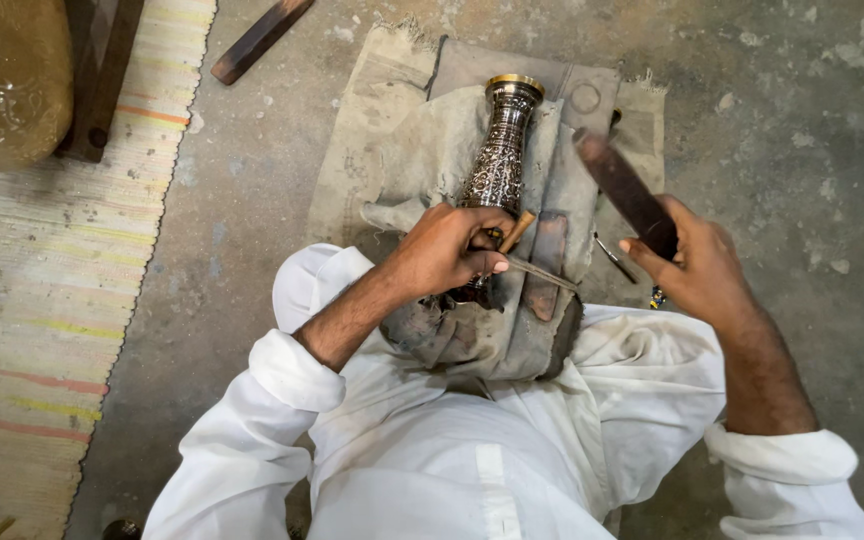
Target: The person sits on the floor holding a chisel against an ornate brass vase and repeatedly strikes the chisel with a wooden mallet to engrave decorative patterns into the metal. Midway they reposition the cloth wrapped around the vase's base and continue chiseling.
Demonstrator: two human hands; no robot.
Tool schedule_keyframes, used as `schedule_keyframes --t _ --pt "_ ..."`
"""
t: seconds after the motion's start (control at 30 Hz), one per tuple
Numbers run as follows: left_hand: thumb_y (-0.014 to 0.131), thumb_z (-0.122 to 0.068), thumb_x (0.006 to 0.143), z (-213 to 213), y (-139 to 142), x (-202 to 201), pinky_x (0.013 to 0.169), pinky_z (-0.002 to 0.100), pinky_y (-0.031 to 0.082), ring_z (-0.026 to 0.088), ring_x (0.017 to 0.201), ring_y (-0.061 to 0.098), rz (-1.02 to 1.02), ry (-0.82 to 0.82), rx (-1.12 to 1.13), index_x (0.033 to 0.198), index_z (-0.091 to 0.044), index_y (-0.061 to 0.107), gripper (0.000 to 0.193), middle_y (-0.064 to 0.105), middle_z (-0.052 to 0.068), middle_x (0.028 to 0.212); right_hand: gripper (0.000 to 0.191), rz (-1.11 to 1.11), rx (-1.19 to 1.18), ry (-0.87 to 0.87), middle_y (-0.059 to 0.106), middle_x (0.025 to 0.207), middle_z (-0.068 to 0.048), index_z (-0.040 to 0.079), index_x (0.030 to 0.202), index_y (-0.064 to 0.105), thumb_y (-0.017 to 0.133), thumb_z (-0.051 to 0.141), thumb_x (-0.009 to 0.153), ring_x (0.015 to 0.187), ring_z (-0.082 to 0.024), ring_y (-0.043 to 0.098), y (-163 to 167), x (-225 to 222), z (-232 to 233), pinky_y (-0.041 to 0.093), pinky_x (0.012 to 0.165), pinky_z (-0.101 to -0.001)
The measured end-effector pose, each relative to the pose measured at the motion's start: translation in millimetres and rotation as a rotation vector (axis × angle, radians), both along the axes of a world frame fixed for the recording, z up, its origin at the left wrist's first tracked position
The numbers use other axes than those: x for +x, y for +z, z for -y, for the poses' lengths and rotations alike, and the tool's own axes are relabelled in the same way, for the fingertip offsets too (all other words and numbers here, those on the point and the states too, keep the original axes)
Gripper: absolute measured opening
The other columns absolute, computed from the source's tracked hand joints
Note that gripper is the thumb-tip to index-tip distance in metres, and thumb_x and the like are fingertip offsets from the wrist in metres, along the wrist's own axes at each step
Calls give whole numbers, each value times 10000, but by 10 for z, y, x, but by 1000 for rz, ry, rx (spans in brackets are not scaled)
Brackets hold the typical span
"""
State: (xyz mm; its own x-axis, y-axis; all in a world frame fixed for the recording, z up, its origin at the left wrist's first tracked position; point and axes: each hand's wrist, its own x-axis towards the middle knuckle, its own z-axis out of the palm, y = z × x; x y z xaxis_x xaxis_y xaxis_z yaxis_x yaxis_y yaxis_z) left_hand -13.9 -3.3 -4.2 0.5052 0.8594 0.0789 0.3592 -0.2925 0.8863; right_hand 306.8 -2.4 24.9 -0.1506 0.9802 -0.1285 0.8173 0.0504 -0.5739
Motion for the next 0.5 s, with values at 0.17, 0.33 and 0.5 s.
schedule_keyframes --t 0.17,0.33,0.5 --pt "857 -179 817 4 -25 -9 664 345 583 189 742 789 -3 6 -29 1178 -67 691 413 794 97 838 392 287 -29 99 683 772 -148 132 1212 644 770 323 893 725 -318 681 174 -107 -57 503 667 -464" --pt "849 -178 830 18 -19 -41 664 343 583 188 731 781 26 11 -24 1201 -60 688 422 788 100 835 359 312 -5 196 688 764 -123 149 1168 649 770 285 858 737 -327 672 206 -136 -67 495 676 -472" --pt "824 -181 855 33 -1 -57 637 364 545 201 652 748 -13 21 -48 1208 -66 691 395 780 107 771 382 182 -94 37 675 772 -143 115 1174 600 778 307 895 709 -311 673 225 -95 -85 504 644 -473"
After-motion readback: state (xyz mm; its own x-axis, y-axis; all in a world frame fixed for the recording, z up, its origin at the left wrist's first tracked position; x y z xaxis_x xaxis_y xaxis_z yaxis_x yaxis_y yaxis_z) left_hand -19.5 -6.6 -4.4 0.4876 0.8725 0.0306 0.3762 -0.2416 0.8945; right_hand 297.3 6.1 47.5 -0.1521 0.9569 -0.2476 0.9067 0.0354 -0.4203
